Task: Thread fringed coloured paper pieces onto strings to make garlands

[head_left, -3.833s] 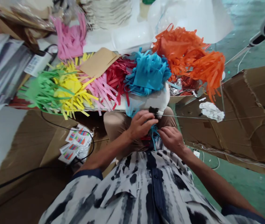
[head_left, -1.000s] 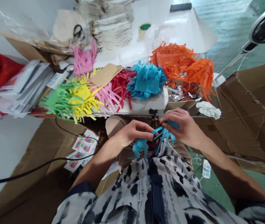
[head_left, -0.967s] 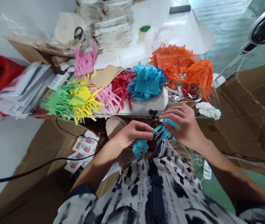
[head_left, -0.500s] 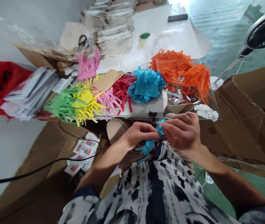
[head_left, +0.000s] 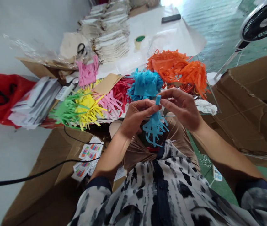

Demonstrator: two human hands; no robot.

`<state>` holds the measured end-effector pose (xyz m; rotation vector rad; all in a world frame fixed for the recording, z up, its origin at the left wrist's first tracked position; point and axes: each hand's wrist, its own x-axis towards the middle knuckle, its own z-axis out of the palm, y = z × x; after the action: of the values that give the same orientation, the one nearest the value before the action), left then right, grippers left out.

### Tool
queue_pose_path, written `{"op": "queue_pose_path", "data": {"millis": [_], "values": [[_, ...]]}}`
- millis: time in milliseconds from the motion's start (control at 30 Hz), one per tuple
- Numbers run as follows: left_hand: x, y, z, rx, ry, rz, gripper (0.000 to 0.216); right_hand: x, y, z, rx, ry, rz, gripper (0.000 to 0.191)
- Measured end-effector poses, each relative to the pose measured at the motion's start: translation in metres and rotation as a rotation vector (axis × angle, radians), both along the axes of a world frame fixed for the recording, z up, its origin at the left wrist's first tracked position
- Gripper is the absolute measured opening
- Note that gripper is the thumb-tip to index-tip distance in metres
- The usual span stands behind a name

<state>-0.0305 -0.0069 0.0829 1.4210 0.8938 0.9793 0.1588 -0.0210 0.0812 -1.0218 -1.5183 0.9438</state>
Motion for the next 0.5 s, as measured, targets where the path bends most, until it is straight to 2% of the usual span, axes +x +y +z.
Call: {"op": "queue_pose_path", "data": {"millis": [100, 133, 233, 300, 367, 433, 500], "values": [[0.000, 0.013, 0.003, 0.161, -0.041, 0.088, 0.017, -0.010, -0.002, -0.009, -0.029, 0.016, 0.134, 0.047], [-0.001, 0.019, 0.004, 0.195, -0.049, 0.121, 0.019, -0.013, -0.005, -0.015, -0.026, -0.013, 0.145, 0.046], [-0.010, 0.042, 0.008, 0.250, -0.114, 0.266, 0.033, -0.012, -0.013, -0.039, -0.001, -0.156, 0.150, 0.023], [-0.020, 0.054, 0.012, 0.267, -0.190, 0.361, 0.042, -0.002, -0.018, -0.053, 0.026, -0.261, 0.229, 0.023], [-0.029, 0.058, 0.017, 0.268, -0.221, 0.402, 0.046, 0.011, -0.021, -0.059, 0.059, -0.339, 0.264, 0.019], [-0.031, 0.053, 0.021, 0.239, -0.193, 0.368, 0.043, 0.023, -0.019, -0.053, 0.098, -0.375, 0.125, 0.024], [-0.026, 0.043, 0.023, 0.192, -0.160, 0.282, 0.038, 0.028, -0.015, -0.036, 0.125, -0.337, -0.065, 0.031]]}}
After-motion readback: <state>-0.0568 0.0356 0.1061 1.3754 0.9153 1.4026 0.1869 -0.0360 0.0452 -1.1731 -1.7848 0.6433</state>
